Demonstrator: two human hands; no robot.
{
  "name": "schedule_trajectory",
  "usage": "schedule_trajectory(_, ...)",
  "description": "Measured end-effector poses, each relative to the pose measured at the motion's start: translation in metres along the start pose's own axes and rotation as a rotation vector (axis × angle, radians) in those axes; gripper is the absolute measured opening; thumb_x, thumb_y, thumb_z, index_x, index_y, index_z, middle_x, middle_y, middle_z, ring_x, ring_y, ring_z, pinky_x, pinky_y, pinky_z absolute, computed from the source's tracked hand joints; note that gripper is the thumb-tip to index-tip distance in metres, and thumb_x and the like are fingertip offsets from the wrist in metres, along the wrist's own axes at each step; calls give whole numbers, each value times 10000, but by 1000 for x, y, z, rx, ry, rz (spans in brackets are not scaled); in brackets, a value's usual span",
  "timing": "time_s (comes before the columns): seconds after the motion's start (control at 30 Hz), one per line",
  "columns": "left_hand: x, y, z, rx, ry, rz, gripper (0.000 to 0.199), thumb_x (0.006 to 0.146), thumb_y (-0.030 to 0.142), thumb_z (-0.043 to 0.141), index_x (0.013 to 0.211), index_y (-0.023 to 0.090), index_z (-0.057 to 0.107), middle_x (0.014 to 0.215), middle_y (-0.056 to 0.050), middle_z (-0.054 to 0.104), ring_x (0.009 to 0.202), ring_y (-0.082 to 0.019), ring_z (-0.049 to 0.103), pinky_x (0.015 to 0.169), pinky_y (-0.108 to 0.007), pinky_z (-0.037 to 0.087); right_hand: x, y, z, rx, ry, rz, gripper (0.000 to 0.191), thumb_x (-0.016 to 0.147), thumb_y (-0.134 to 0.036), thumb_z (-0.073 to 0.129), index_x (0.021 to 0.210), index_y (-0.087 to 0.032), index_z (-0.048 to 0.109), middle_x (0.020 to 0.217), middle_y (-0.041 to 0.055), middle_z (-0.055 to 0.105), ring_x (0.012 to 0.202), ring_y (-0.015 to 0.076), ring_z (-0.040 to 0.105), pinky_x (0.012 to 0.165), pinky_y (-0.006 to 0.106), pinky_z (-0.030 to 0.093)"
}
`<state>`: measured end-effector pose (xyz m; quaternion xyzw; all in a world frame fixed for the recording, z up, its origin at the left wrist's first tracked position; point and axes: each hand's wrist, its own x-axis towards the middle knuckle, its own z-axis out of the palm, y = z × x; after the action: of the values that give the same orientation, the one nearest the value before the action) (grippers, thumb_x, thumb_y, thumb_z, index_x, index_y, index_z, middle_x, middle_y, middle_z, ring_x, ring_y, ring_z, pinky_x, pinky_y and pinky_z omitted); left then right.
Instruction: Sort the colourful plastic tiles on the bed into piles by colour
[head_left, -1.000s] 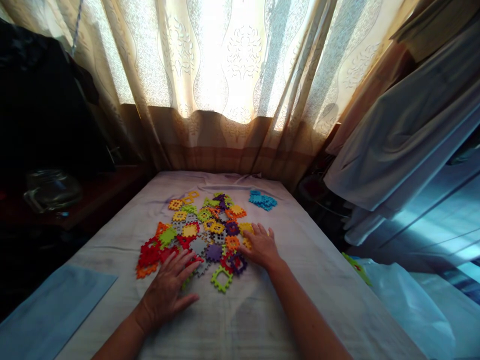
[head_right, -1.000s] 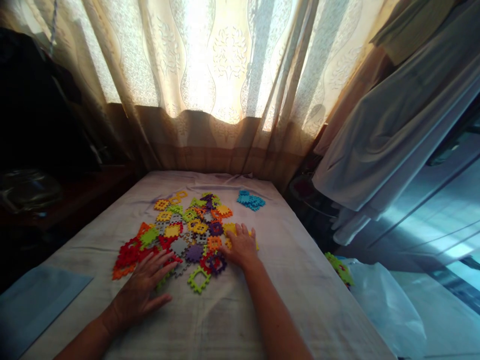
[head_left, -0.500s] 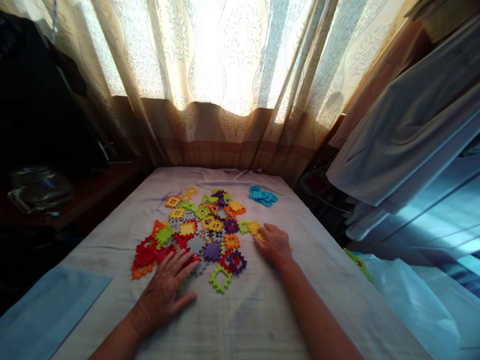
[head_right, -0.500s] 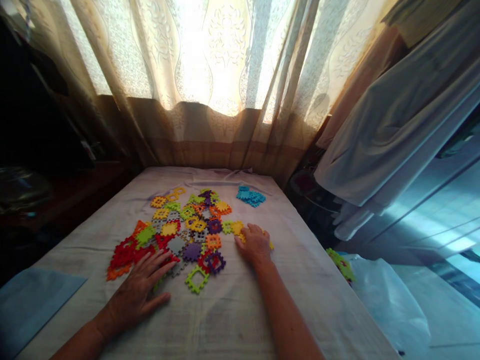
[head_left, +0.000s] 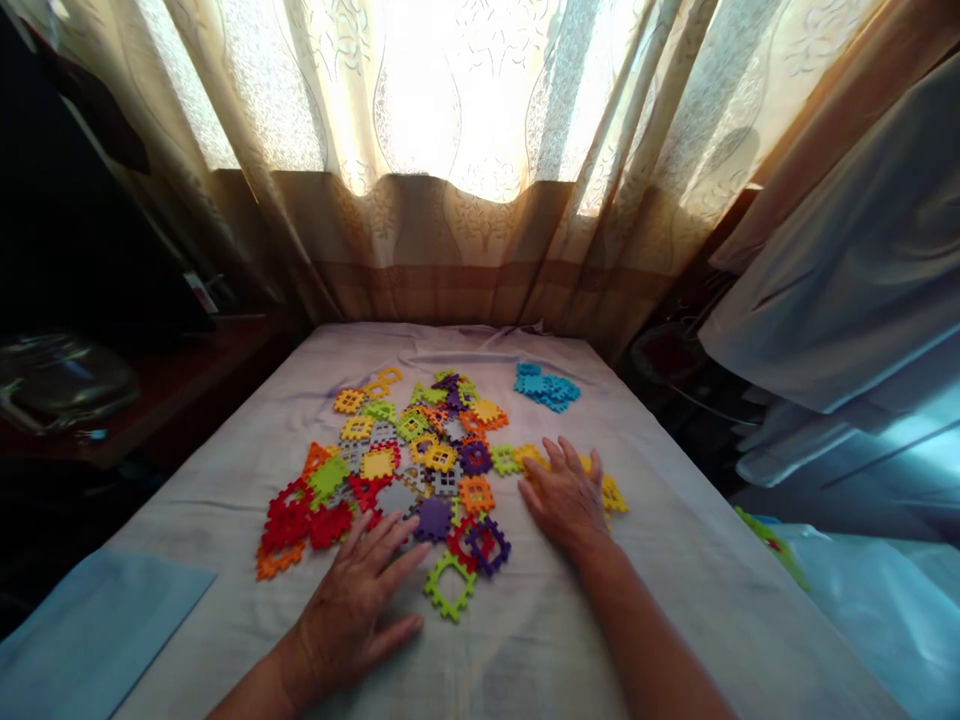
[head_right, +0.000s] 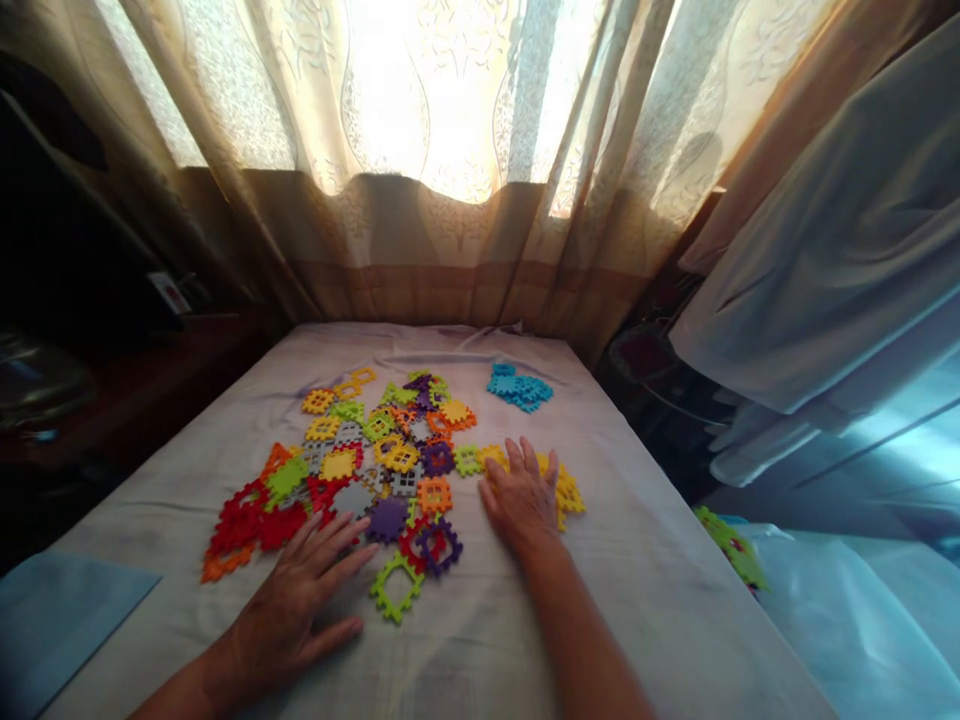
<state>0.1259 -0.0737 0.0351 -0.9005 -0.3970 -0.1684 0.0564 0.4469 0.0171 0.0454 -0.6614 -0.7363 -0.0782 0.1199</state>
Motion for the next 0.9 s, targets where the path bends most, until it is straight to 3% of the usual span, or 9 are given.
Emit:
schedule_trajectory(0.17, 30, 13, 6, -38, -72, 47, 578, 868, 428, 601, 1423, 350, 461, 1501, -64, 462, 1382, -296, 411, 1170, -572, 213, 0, 11, 7, -29, -4, 75, 284, 923, -365, 506, 1096, -288, 718, 1361, 101, 584, 1318, 325, 422, 1098, 638, 139)
schedule_trajectory(0.37, 44, 12, 12, -1, 14, 1, 434, 884, 369, 580, 1315, 317, 582, 1440, -71, 531, 1337, -292, 465, 1172, -568, 193, -2, 18, 11, -50, 175, 92, 261, 921, -332, 530, 1067, -234, 722, 1314, 120, 615, 1290, 343, 448, 1087, 652, 166)
schedule_trajectory(0.43, 43, 11, 14, 40, 48, -14, 439, 885, 357, 575, 1321, 307, 576, 1431, -67, 541, 1329, -286, 473, 1183, -562, 160, -4, 10, 6, 4, 268, -20, 250, 924, -312, 530, 1077, -232, 711, 1286, 106, 634, 1278, 315, 466, 1101, 605, 202)
schedule_trajectory(0.5, 40, 9, 15, 66, 74, -32, 431, 885, 349, 573, 1313, 298, 581, 1414, -62, 559, 1319, -279, 484, 1191, -553, 134, -8, -5, 0, 111, 298, -167, 223, 929, -316, 530, 1021, -233, 715, 1184, 86, 683, 1177, 263, 546, 1069, 495, 320)
schedule_trajectory(0.6, 36, 4, 14, 79, 98, -79, 397, 886, 327, 568, 1279, 283, 605, 1383, -64, 585, 1307, -275, 496, 1192, -547, 138, -17, -33, -5, 282, 168, -285, 224, 923, -349, 547, 1008, -211, 701, 1020, 81, 707, 940, 195, 625, 868, 324, 477)
schedule_trajectory(0.7, 33, 0, 14, 81, 111, -118, 382, 885, 309, 563, 1263, 278, 610, 1363, -61, 601, 1296, -272, 504, 1182, -545, 176, -24, -56, -1, 359, 67, -293, 279, 913, -342, 564, 1121, -181, 658, 1035, 104, 684, 931, 204, 627, 818, 310, 515)
schedule_trajectory(0.9, 31, -3, 9, 56, 152, -122, 462, 888, 306, 555, 1342, 221, 533, 1397, -94, 570, 1321, -263, 482, 1147, -509, 282, -21, -83, 18, 448, 133, -363, 291, 941, -323, 531, 1163, -168, 636, 1032, 114, 695, 944, 218, 641, 845, 338, 536)
